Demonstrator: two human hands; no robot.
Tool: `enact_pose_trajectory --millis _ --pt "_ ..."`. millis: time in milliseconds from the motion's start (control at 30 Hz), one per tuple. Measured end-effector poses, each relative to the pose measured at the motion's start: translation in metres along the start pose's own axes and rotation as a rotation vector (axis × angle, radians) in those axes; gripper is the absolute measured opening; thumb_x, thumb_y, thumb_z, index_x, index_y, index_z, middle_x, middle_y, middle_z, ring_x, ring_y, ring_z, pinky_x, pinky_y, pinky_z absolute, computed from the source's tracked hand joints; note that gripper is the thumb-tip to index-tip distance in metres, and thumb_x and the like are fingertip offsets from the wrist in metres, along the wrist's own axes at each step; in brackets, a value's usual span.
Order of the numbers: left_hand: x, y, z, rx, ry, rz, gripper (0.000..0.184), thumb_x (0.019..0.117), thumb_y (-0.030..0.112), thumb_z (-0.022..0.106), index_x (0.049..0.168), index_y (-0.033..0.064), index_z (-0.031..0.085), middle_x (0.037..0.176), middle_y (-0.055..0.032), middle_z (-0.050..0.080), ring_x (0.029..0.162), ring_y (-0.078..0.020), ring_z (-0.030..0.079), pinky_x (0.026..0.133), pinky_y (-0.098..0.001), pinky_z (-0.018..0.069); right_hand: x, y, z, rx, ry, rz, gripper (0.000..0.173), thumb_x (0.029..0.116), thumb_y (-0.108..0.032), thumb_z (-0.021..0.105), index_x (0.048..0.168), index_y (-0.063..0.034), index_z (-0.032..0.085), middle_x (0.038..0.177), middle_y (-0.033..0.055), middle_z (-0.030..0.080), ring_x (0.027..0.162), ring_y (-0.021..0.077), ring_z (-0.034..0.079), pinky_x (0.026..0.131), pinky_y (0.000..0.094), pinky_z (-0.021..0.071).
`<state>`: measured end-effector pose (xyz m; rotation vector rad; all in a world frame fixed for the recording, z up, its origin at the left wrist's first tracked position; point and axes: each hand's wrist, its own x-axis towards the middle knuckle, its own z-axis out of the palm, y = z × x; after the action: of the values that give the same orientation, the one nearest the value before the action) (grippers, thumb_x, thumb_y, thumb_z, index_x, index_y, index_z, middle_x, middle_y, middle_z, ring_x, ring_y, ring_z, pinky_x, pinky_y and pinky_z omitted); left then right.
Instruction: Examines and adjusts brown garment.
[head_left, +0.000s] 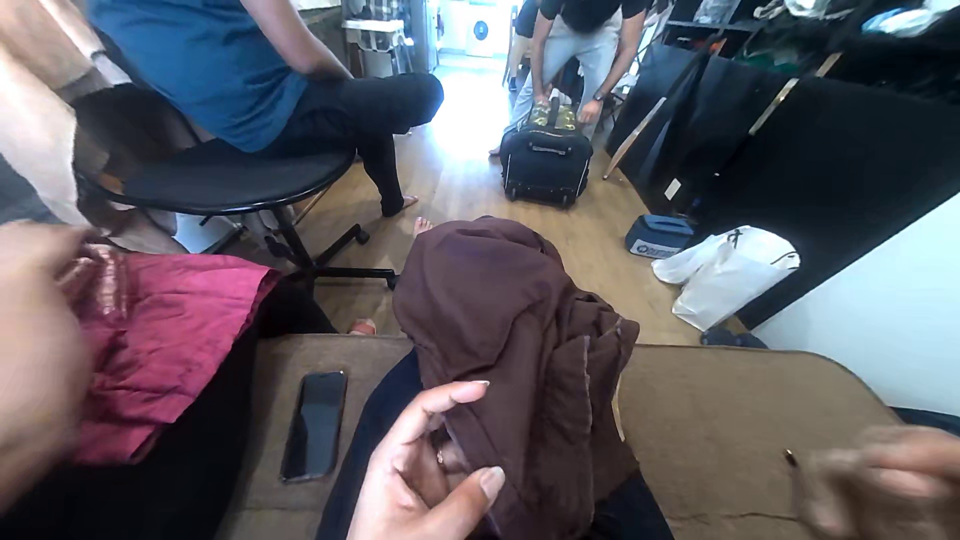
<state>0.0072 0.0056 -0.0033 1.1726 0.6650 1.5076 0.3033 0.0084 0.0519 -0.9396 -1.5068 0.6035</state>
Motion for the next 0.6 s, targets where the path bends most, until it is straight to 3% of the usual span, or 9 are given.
enact_pose_trajectory --millis 67,133,233,300,467,600 --pt "-0.002 0.001 0.002 0.014 -0.014 -0.003 0.058 0.0829 -0.019 0.066 0.137 0.0016 0.056 0.137 -0.0004 0.064 0.102 -0.0105 0.072 0.087 -0.0314 0.0639 -0.008 0.003 0.037 0.056 -0.166 0.022 0.011 0.104 -0.026 0.061 0.112 -0.0276 0.069 0.105 -0.0176 0.066 0.078 -0.0074 0.065 0.063 0.0112 0.0568" --pt "-0.004 0.001 0.001 0.05 -0.023 0.015 0.05 0.0879 -0.012 0.066 0.135 0.0046 0.065 0.131 0.0001 0.067 0.106 -0.0088 0.07 0.091 -0.0289 0.0607 -0.017 0.004 0.069 0.128 -0.274 0.011 0.008 0.1032 -0.02 0.063 0.108 -0.0162 0.069 0.107 -0.0053 0.064 0.084 -0.0021 0.066 0.068 0.0158 0.0601" --pt "-0.006 0.002 -0.004 0.126 -0.008 0.067 0.037 0.095 -0.001 0.064 0.129 0.0125 0.073 0.125 0.0033 0.072 0.109 -0.0057 0.069 0.094 -0.0255 0.0582 -0.03 0.0 0.103 0.223 -0.35 -0.005 0.01 0.1023 -0.011 0.063 0.101 -0.0041 0.069 0.103 0.0063 0.064 0.088 0.0031 0.067 0.075 0.0183 0.0601" --pt "-0.007 0.005 -0.005 0.145 0.007 0.083 0.038 0.0941 -0.002 0.065 0.126 0.0149 0.075 0.121 0.0048 0.074 0.104 -0.004 0.07 0.092 -0.0241 0.0585 -0.035 -0.001 0.114 0.213 -0.36 -0.022 0.012 0.1009 -0.008 0.064 0.1 0.0016 0.07 0.097 0.0106 0.064 0.085 0.0051 0.066 0.074 0.0168 0.058" --pt "-0.009 0.008 -0.006 0.134 0.003 0.08 0.042 0.0903 -0.005 0.068 0.127 0.0142 0.074 0.119 0.004 0.074 0.099 -0.0031 0.07 0.087 -0.0228 0.0587 -0.04 0.007 0.127 0.063 -0.276 -0.06 0.013 0.0975 -0.011 0.068 0.099 0.0018 0.07 0.086 0.0091 0.062 0.077 0.0029 0.06 0.066 0.0119 0.051" --pt "-0.008 0.007 -0.006 0.114 -0.028 0.08 0.043 0.0904 -0.006 0.066 0.129 0.0112 0.072 0.123 0.0016 0.073 0.103 -0.0054 0.07 0.09 -0.0251 0.059 -0.041 0.011 0.126 0.08 -0.272 -0.01 0.012 0.0972 -0.01 0.068 0.1 0.0016 0.07 0.085 0.0073 0.062 0.073 0.0015 0.059 0.063 0.0118 0.0501"
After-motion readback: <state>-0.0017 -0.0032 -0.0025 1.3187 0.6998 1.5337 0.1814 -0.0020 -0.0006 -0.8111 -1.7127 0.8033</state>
